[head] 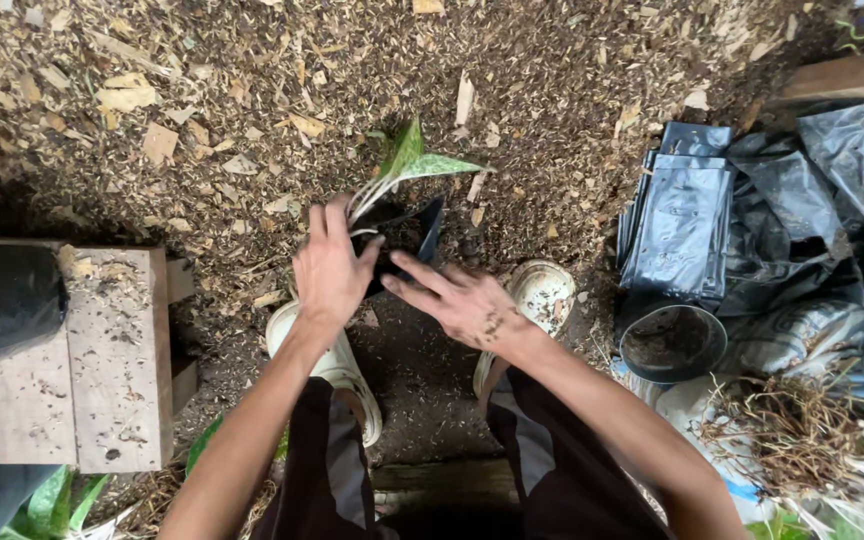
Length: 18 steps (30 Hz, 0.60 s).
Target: The person squats on the ground in a plant nursery and pots a seedling. They open a black plastic grow bag, place the seedling's root ball inside, add handfuls of soil and mulch around the roots, press the soil down, and set the potted seedling aside with other finished plants.
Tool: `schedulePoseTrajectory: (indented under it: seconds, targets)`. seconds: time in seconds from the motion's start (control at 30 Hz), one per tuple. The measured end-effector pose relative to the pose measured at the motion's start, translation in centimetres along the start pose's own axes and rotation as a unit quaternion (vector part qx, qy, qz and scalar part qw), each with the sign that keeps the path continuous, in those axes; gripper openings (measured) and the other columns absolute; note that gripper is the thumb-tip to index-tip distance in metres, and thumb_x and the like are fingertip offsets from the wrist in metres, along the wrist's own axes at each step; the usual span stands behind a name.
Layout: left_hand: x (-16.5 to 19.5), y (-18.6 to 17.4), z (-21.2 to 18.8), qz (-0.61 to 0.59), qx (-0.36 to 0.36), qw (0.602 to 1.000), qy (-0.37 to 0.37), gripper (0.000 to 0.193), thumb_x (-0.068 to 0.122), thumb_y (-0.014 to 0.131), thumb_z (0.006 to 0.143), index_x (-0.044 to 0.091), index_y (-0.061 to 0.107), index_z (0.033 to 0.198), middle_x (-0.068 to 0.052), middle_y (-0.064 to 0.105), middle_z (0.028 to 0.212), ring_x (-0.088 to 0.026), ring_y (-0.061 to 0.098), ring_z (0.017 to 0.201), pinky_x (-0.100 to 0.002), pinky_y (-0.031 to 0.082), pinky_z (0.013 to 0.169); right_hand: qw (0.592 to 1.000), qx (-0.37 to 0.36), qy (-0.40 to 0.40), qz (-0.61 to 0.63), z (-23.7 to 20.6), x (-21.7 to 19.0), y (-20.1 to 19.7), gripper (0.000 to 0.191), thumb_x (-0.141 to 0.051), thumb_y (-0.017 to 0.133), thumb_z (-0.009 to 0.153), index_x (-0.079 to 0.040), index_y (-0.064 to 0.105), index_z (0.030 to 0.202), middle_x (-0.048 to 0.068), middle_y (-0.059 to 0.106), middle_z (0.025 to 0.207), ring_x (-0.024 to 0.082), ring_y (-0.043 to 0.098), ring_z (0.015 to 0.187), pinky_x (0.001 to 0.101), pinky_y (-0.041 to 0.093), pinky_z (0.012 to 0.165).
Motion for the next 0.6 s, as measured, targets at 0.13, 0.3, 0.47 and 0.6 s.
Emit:
schedulePoseTrajectory:
  seconds: [0.13,0.3,0.47,0.6]
  targets:
    - [0.5,0.3,1.3,0.033,-0.008,0.998,0.054,0.033,0.017,0.078,0.085,0.003,0.063,0.111,-0.016,0.066,0.097,-0.031,0.068,0.06,-0.044,0.059,0.052,0.99,-0.14,0.032,0.0,-0.1,1.4,1.2,0.028,-0.006,0.078,0.087,-0.012,0.068,0.112,0.006,0.061,0.106,0.019,0.064,0.088,0.0285,0.059,0.055]
    - [-0.1,1.4,1.5,-0.012,-0.063,0.997,-0.033,0.007,0.006,0.063,0.092,0.006,0.067,0.097,-0.013,0.07,0.083,-0.021,0.062,0.049,-0.037,0.054,0.04,0.991,-0.125,0.035,0.018,-4.3,4.1,-2.6,0.042,-0.001,0.074,0.064,-0.011,0.071,0.105,0.007,0.062,0.103,0.025,0.066,0.089,0.0338,0.062,0.067]
    - [0.4,2.8,1.2,0.0,-0.133,0.986,-0.104,0.01,0.016,0.064,0.099,0.007,0.066,0.098,-0.015,0.068,0.073,-0.022,0.058,0.046,-0.039,0.05,0.039,0.989,-0.058,0.071,0.119,-5.7,4.4,-5.7,0.027,-0.006,0.077,0.073,-0.011,0.072,0.099,0.005,0.063,0.101,0.024,0.066,0.091,0.0372,0.061,0.073]
    - [1.4,2.0,1.7,-0.037,-0.076,0.996,-0.037,0.009,0.011,0.066,0.091,0.005,0.068,0.098,-0.015,0.071,0.08,-0.02,0.062,0.05,-0.04,0.053,0.044,0.988,-0.021,0.065,0.141,-5.0,3.8,-5.7,0.024,-0.004,0.075,0.077,-0.01,0.073,0.1,0.006,0.067,0.102,0.023,0.068,0.087,0.0365,0.06,0.068]
Point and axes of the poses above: each hand's wrist, its own z-axis towards the middle knuckle, its own y-axis out of the palm, x = y × z, the point moved 6 cm from there along z, towards the middle knuckle
